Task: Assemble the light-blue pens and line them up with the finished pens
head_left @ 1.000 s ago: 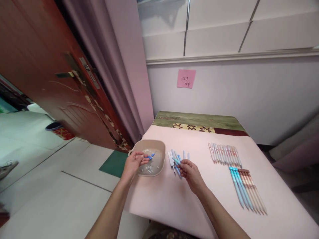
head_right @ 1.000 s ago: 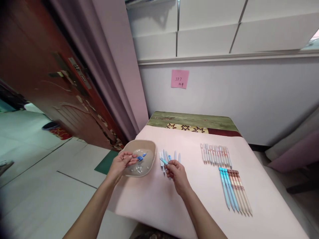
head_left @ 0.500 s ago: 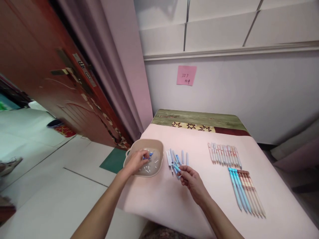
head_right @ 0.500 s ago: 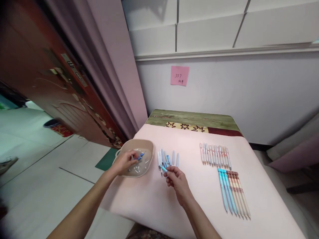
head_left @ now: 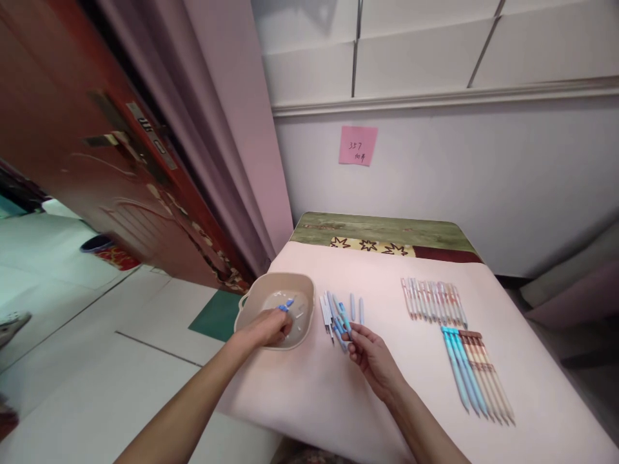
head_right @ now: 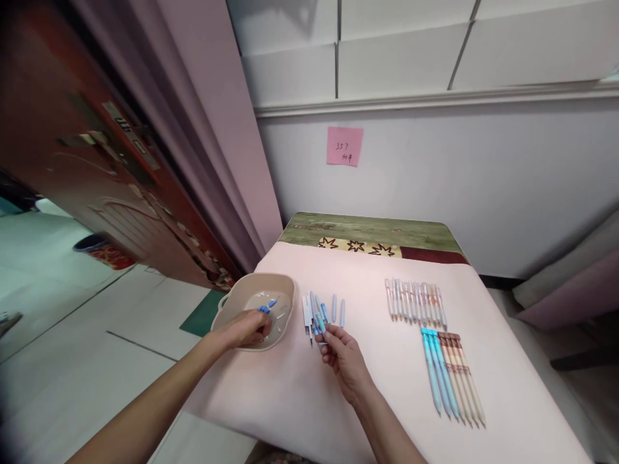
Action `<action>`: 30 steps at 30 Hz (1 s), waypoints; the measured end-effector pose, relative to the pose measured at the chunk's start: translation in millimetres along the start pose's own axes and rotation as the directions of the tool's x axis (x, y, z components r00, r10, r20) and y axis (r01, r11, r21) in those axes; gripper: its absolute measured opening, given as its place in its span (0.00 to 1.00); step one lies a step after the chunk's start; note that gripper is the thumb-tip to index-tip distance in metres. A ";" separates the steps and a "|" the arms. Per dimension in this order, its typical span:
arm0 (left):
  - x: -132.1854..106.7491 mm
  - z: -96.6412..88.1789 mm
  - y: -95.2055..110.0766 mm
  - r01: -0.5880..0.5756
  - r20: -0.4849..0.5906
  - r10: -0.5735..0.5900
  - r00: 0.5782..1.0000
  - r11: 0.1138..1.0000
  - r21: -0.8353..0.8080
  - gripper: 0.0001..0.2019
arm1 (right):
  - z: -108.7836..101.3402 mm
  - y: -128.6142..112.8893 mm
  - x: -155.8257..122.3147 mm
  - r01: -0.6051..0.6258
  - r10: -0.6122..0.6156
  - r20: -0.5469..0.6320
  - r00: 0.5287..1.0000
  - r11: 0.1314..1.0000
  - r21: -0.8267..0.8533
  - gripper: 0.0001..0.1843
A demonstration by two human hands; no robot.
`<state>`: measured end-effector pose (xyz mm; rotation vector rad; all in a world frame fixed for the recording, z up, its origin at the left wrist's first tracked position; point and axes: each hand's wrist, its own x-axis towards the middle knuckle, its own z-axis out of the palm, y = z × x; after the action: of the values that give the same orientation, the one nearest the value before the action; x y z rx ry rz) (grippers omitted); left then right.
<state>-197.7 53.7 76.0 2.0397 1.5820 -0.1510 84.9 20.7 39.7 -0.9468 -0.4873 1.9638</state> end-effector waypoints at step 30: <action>7.5 7.8 163.7 -0.410 -0.437 -0.308 0.845 0.151 -0.899 0.09 | 11.2 -19.1 -33.4 0.203 -0.193 0.096 0.977 0.974 -0.105 0.18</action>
<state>-42.4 30.6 123.7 0.9432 1.1966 1.3440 97.5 3.2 73.5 -0.8522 -0.7224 1.8160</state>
